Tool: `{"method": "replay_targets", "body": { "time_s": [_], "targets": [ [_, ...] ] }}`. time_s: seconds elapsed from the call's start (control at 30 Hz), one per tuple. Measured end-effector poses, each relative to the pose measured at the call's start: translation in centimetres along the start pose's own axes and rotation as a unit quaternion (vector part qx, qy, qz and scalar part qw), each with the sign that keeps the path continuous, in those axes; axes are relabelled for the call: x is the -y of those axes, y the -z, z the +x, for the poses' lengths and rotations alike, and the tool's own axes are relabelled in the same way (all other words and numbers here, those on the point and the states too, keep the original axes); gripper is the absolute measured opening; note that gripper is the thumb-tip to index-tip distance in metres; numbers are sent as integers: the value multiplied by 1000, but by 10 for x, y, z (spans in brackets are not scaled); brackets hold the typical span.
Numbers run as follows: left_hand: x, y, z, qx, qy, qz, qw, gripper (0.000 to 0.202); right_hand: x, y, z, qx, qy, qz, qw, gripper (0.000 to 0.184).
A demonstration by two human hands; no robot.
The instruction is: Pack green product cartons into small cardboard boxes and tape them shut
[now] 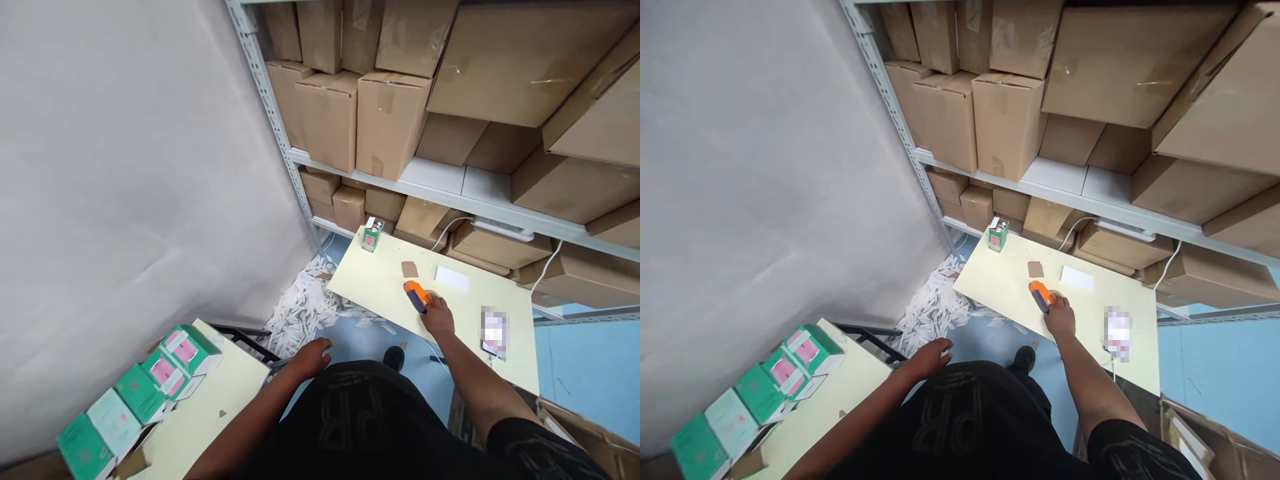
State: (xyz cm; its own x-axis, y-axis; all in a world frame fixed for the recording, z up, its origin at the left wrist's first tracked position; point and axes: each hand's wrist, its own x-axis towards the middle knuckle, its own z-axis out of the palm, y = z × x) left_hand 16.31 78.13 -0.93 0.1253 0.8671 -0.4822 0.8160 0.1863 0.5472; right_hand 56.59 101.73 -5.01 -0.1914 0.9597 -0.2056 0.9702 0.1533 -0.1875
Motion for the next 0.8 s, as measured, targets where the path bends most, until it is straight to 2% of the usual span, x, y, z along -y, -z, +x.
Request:
{"method": "replay_targets", "body": {
  "time_s": [0.1, 0.2, 0.3, 0.37, 0.47, 0.63, 0.73, 0.8],
  "targets": [
    [12, -3, -16, -23, 5, -11, 1000, 40, 14, 12, -12, -40, -18, -24, 999, 56],
    [14, -5, -29, -49, 24, -40, 998, 38, 25, 20, -31, -89, -5, -27, 996, 59],
    [10, -8, -41, -72, 53, -76, 993, 35, 32, 17, -46, -94, 39, -11, 995, 55],
    [5, -11, -48, -91, 71, -94, 989, 34, 39, 12, -46, -78, 78, 27, 994, 56],
    [-3, -20, -59, -126, 87, -119, 981, 34, 63, 8, -31, -7, 134, 112, 985, 56],
    [-28, -41, -81, -193, 152, -158, 956, 34, 132, 13, 4, 171, 196, 184, 948, 52],
    [-47, -56, -95, -221, 197, -170, 940, 37, 168, 15, 13, 221, 260, 191, 920, 47],
    [-58, -65, -104, -242, 217, -177, 929, 38, 181, 14, 12, 246, 294, 189, 904, 45]
  ]
}}
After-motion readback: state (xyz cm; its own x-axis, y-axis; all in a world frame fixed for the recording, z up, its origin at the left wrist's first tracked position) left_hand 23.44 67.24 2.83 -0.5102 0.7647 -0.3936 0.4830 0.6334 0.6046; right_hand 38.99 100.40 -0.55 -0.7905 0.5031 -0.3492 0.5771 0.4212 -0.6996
